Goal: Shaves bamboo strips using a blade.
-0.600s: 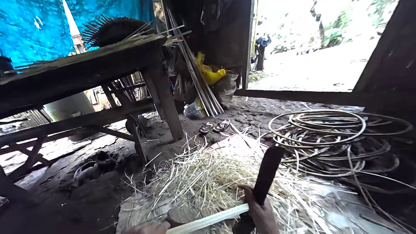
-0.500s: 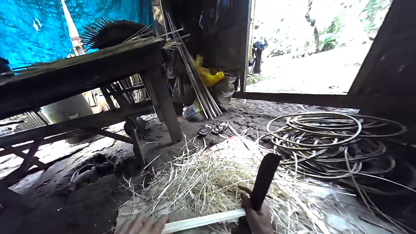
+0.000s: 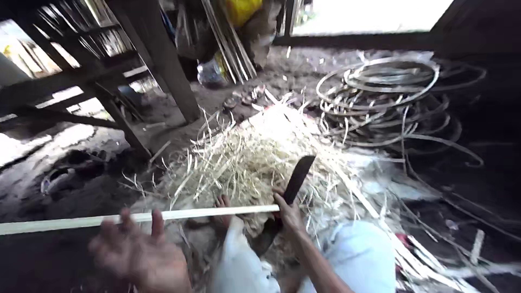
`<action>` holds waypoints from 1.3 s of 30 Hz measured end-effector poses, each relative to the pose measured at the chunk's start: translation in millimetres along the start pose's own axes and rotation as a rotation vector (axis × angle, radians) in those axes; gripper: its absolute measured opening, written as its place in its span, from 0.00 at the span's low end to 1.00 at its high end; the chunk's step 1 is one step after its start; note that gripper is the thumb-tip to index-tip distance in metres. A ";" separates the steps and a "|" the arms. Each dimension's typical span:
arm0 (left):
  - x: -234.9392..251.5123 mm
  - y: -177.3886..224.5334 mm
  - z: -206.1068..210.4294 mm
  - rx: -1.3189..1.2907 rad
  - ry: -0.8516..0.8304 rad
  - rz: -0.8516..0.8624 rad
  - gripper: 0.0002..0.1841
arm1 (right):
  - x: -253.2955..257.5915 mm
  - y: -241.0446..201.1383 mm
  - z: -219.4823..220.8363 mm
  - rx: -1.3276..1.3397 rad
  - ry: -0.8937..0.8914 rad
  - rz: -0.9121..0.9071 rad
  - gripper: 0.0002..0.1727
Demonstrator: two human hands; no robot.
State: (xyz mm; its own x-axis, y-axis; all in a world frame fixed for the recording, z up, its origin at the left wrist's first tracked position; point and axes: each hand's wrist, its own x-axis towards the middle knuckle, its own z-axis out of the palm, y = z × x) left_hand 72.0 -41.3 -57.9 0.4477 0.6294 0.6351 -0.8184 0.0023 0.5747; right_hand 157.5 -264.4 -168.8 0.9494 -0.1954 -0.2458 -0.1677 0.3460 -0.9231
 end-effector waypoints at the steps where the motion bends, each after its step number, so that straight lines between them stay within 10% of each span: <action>1: 5.8 -7.7 -3.0 -0.050 -0.016 -0.149 0.19 | 4.3 6.9 -4.9 -0.029 -0.006 0.029 0.15; 6: 2.5 -47.6 -2.1 -0.448 -0.147 -0.712 0.21 | 20.8 48.7 -21.7 -0.203 -0.117 0.243 0.13; 11: -53.0 -89.2 -28.9 0.470 -0.068 -1.181 0.18 | 20.4 69.8 -28.3 -0.224 -0.230 0.479 0.12; 15: -80.4 -133.1 -62.9 0.557 0.081 -1.374 0.25 | 19.0 75.0 -34.8 -0.330 -0.290 0.495 0.14; 28: -82.7 -163.4 -78.3 0.428 0.336 -1.146 0.07 | 40.9 50.8 -54.1 -0.143 -0.227 0.692 0.17; 39: -71.1 -129.1 -44.6 0.618 0.208 -0.714 0.16 | 38.7 58.4 -55.5 -0.100 -0.166 0.553 0.22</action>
State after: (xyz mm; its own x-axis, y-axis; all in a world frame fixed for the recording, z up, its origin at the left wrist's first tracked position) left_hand 129.8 -51.7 -200.3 0.6450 0.7632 -0.0389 -0.0173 0.0655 0.9977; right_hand 169.8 -302.7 -248.6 0.7410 0.1389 -0.6569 -0.6669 0.2658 -0.6961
